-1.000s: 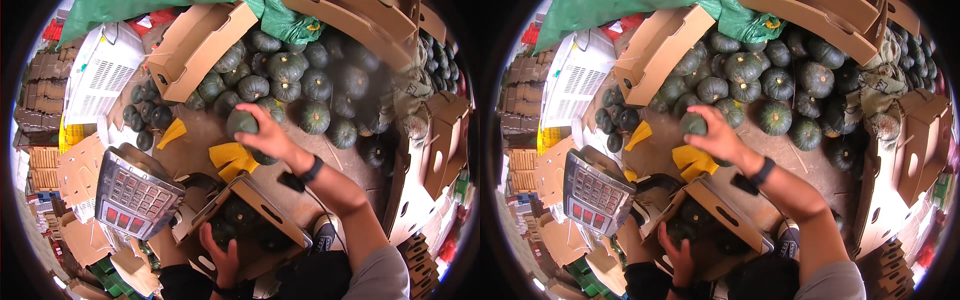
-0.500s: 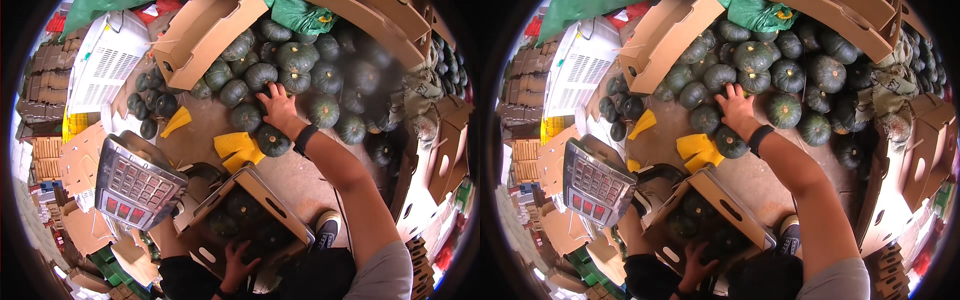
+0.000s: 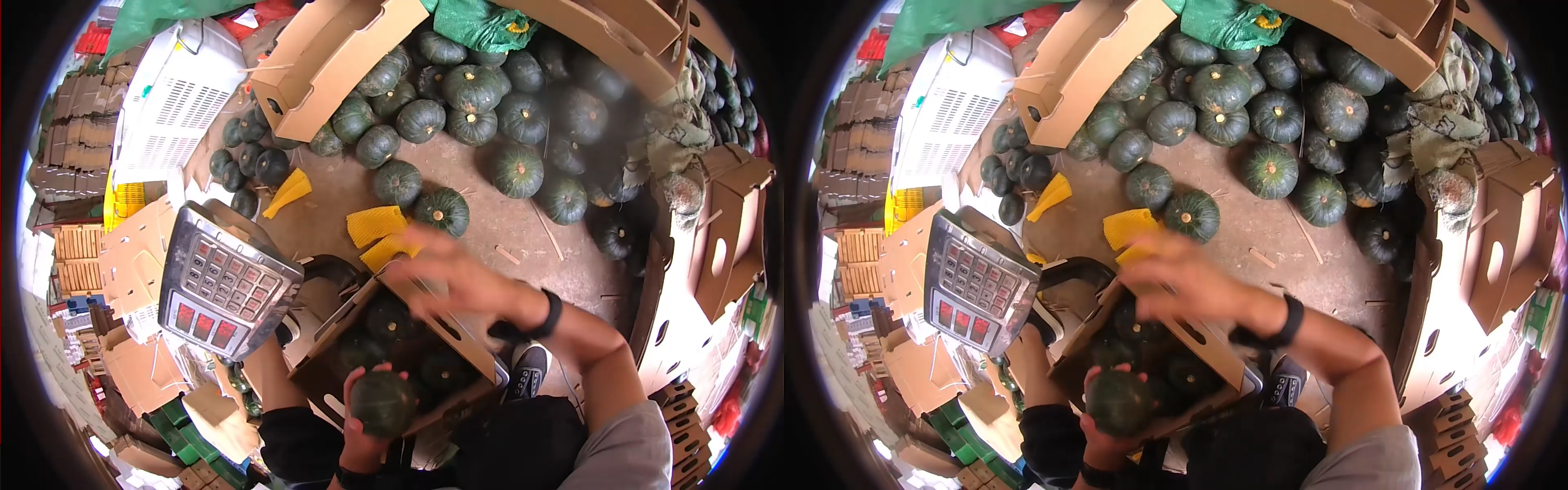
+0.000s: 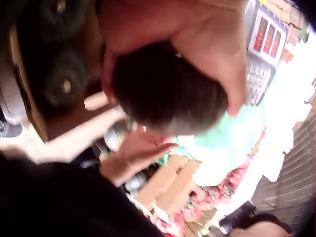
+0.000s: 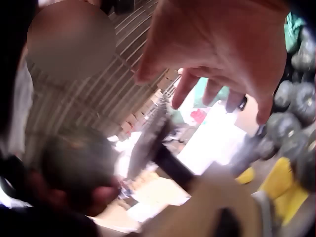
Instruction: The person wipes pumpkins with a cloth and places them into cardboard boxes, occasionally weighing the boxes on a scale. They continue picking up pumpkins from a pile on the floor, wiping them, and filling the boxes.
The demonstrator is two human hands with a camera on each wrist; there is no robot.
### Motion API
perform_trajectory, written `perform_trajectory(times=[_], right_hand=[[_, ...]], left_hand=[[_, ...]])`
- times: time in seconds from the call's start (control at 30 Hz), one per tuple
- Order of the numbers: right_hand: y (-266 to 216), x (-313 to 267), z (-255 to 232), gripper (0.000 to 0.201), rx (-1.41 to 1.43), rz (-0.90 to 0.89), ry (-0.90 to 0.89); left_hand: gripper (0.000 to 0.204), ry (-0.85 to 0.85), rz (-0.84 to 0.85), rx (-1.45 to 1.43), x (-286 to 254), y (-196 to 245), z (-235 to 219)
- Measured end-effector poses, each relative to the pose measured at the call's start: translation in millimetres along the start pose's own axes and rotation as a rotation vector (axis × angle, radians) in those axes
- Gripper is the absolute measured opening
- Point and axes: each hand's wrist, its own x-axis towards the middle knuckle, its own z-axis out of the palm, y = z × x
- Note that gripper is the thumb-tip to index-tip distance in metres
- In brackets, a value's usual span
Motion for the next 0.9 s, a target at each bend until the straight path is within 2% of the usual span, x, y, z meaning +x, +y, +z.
perform_trajectory(times=[0.03,0.1,0.13,0.23,0.3,0.33,0.37,0.4,0.5,0.53,0.57,0.63,0.67,0.7,0.73,0.77,0.8,0.83,0.87,0.9], right_hand=[[35.1,1.0,10.1,0.078,-0.220,0.172,0.094],[28.1,26.8,4.4,0.080,-0.729,0.627,-0.149],[33.0,28.2,3.7,0.078,-0.485,0.641,-0.095],[73.4,13.4,0.5,0.071,0.239,0.637,0.070],[90.2,-3.5,-11.9,0.067,0.705,0.609,0.162],[87.8,-20.3,-15.5,0.065,1.099,0.599,0.303],[78.2,-36.3,-19.4,0.068,1.386,0.559,0.384],[55.6,-45.0,-29.9,0.071,1.588,0.514,0.368],[20.2,-70.8,-37.8,0.081,1.806,0.403,0.464],[9.2,-77.9,-41.3,0.080,1.781,0.421,0.543],[-4.2,-83.0,-46.0,0.080,1.761,0.438,0.607],[-29.2,-88.3,-50.0,0.079,1.635,0.475,0.655],[-45.6,-85.8,-51.8,0.077,1.526,0.487,0.639],[-67.7,-83.3,-47.8,0.079,1.346,0.395,0.554],[-89.0,-81.3,-45.5,0.081,1.166,0.294,0.480],[-92.1,-84.3,-44.2,0.077,1.157,0.143,0.270],[-95.8,-87.2,-44.9,0.075,1.132,-0.006,0.078],[-111.2,-85.6,-47.7,0.070,1.144,0.084,-0.019],[-126.1,-83.0,-53.8,0.066,1.141,0.174,-0.103],[-131.2,-80.6,-59.3,0.065,0.900,0.174,-0.085]], left_hand=[[0.073,0.141,-0.043,0.060,-9.3,-0.4,-13.3],[0.074,0.400,-0.160,0.114,-18.5,6.0,-25.7],[0.074,0.534,-0.220,0.141,-25.1,6.0,-31.5],[0.064,0.521,-0.042,1.377,-59.0,-40.6,-116.5],[0.064,0.336,-0.123,1.698,-64.2,-59.1,-131.9],[0.063,0.231,-0.163,1.855,-65.6,-65.6,-136.3],[0.064,0.276,-0.112,1.768,-61.7,-64.2,-132.9],[0.065,0.313,-0.068,1.681,-58.9,-58.3,-125.5],[0.064,0.378,0.087,1.563,-48.1,-31.3,-86.4],[0.063,0.407,0.149,1.541,-41.9,-22.9,-68.6],[0.060,0.381,0.184,1.399,-35.7,-15.5,-50.7],[0.057,0.341,0.050,0.942,-23.1,-4.5,-9.9],[0.059,0.193,0.053,0.785,-18.1,-9.0,-5.8],[0.062,0.046,0.074,0.632,-10.3,-14.8,-1.7],[0.075,-0.038,-0.039,0.517,-4.5,-12.0,22.6],[0.085,-0.087,-0.144,0.017,-1.1,-28.1,31.3],[0.088,-0.243,-0.189,-0.321,1.2,-38.3,42.5],[0.087,-0.287,-0.186,-0.370,-3.8,-37.2,63.1],[0.085,-0.313,-0.176,-0.352,-7.8,-36.5,60.9],[0.082,-0.341,-0.171,-0.334,-9.9,-38.2,57.8]])
